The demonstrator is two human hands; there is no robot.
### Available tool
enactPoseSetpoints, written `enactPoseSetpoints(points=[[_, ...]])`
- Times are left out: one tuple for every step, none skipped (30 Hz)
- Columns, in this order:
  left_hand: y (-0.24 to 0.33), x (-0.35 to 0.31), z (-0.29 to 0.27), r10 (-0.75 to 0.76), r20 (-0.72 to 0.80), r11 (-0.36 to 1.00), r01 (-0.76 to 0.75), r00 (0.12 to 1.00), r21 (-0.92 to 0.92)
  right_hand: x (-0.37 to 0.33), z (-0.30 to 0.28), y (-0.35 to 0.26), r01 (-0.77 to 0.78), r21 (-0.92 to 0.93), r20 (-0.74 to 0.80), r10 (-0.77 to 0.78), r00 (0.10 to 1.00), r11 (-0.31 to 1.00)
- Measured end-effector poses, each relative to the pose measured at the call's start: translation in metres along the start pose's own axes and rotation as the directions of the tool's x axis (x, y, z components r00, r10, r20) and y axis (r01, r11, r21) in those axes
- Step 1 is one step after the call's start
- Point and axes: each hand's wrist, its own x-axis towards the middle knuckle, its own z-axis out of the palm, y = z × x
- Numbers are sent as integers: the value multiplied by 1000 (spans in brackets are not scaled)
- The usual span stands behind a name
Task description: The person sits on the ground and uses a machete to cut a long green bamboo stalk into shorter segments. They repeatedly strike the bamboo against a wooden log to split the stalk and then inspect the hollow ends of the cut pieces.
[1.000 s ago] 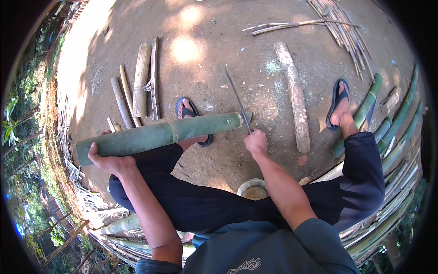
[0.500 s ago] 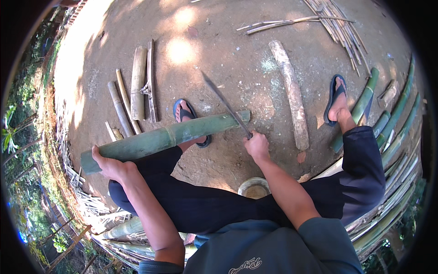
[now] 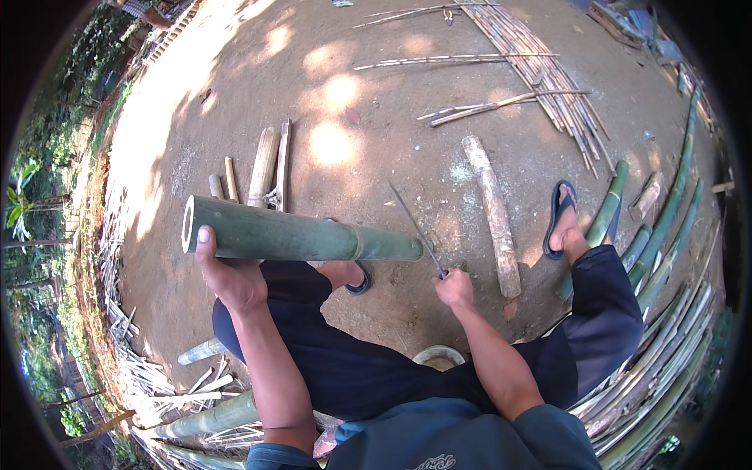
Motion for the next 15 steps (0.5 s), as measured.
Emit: enactPoseSetpoints(points=[[4,0,4,13,80,1000,-12,997,-12,-4,-8,-4,-13,-12,-3,13,1000,1000],[6,1,9,38,177,999,-31,983,-38,-10,-16,-7,24,-1,-15,-24,1000,1000],[7,0,14,54,274,997,-34,960,-75,-18,-25,-10,42,1,-24,-42,999,999],[7,-3,19,79,305,995,-55,949,-85,-29,-33,-11,33,-18,-14,-33,999,999],[9,-9,22,119,340,988,-76,933,-135,-44,-41,-11,98,23,-15,-98,995,995],[10,-22,24,154,370,979,-91,916,-181,-58,-49,-12,145,45,-8,-144,989,988],[11,-34,26,213,434,959,-102,875,-263,-71,-58,-13,215,69,-22,-214,977,974],[13,-47,28,248,441,954,-140,862,-264,-86,-65,-12,259,141,-25,-258,966,956],[17,-58,28,303,485,934,-155,821,-321,-101,-71,-10,324,203,-46,-322,946,924],[21,-65,27,329,494,927,-174,805,-333,-114,-77,-7,384,237,-62,-381,923,892],[25,-71,26,353,511,915,-177,784,-361,-126,-81,-4,374,275,-79,-367,927,886],[27,-73,26,376,498,905,-194,782,-378,-133,-84,-1,370,290,-96,-358,929,883],[27,-74,28,378,541,904,-173,751,-392,-138,-85,1,365,294,-115,-346,931,884],[25,-75,29,389,571,896,-153,723,-417,-143,-86,4,344,386,-159,-305,939,856],[22,-76,31,398,574,886,-140,716,-441,-143,-85,6,311,381,-170,-265,949,871]])
